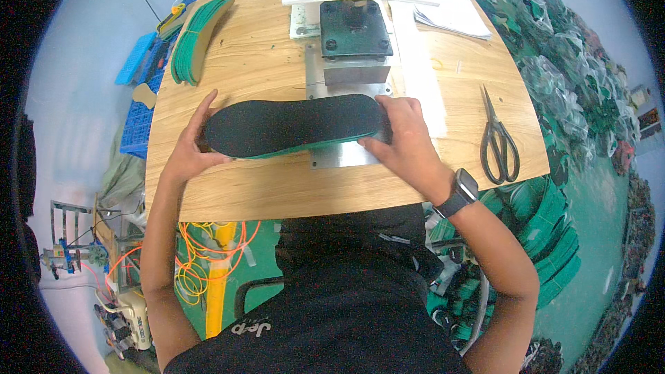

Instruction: The person applies small specification labels to black shoe insoles by hand, using shears to cut a sheet of labels and securing stacks of completed insoles with rubber bands.

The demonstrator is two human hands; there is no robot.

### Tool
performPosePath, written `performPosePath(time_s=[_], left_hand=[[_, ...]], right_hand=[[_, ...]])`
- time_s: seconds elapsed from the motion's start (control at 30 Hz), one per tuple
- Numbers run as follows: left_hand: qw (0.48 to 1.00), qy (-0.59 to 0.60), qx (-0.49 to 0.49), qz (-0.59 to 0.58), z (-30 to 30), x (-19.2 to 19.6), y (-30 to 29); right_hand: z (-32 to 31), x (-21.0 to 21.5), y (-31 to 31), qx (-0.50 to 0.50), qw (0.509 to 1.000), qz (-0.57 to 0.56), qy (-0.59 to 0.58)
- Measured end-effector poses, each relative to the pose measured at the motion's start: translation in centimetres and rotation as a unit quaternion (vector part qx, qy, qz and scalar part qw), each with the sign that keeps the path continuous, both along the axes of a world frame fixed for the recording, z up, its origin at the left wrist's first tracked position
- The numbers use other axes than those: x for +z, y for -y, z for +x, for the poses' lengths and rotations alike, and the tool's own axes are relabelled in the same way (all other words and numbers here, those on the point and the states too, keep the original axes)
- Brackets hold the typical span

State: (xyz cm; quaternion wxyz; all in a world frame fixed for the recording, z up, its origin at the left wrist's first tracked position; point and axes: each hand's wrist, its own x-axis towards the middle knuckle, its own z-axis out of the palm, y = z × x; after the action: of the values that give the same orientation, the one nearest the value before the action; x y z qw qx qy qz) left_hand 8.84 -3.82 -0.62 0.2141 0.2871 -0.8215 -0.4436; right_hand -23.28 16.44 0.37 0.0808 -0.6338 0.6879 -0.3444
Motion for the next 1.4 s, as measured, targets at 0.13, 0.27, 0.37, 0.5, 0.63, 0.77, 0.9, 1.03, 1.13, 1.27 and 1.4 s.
performPosePath(time_s=[0.13,0.27,0.37,0.5,0.63,0.77,0.9,1.03,1.13,1.27,1.4], left_hand=[[0.998,0.025,-0.003,-0.058,-0.2,0.2,-0.2],[0.989,0.067,0.011,-0.130,-0.7,0.2,-0.3],[0.993,0.054,0.005,-0.108,-0.9,-0.1,0.5],[0.994,0.045,0.025,-0.094,-1.9,0.2,1.3],[0.996,0.030,0.036,-0.072,-3.1,0.4,2.3],[0.996,0.016,0.021,-0.090,-3.4,0.4,2.9],[0.998,0.015,0.016,-0.064,-3.4,0.1,2.8],[0.998,0.011,0.015,-0.061,-3.1,-0.1,2.9],[0.996,-0.001,0.000,-0.090,-3.0,-0.4,3.1],[0.995,-0.011,-0.013,-0.094,-2.7,-0.5,3.2],[0.999,0.006,-0.011,-0.039,-2.7,0.2,2.9]], right_hand=[[-0.6,0.0,-0.2,0.018,1.000,-0.006,-0.003],[-1.2,-0.1,-0.2,0.024,1.000,-0.004,0.002],[-1.2,-0.4,0.3,0.023,0.999,-0.027,0.001],[-1.6,-0.9,1.4,0.001,0.998,-0.056,-0.002],[-2.3,-1.4,2.6,-0.023,0.998,-0.056,0.010],[-2.3,-1.1,3.0,-0.025,0.999,-0.045,0.004],[-2.4,-1.4,2.5,-0.006,0.998,-0.067,0.007],[-2.1,-1.2,2.4,-0.013,0.998,-0.057,0.002],[-2.1,-1.4,2.3,-0.016,0.998,-0.063,0.005],[-2.0,-1.5,2.4,-0.020,0.997,-0.068,-0.001],[-1.8,-1.0,2.4,-0.023,0.999,-0.036,-0.030]])
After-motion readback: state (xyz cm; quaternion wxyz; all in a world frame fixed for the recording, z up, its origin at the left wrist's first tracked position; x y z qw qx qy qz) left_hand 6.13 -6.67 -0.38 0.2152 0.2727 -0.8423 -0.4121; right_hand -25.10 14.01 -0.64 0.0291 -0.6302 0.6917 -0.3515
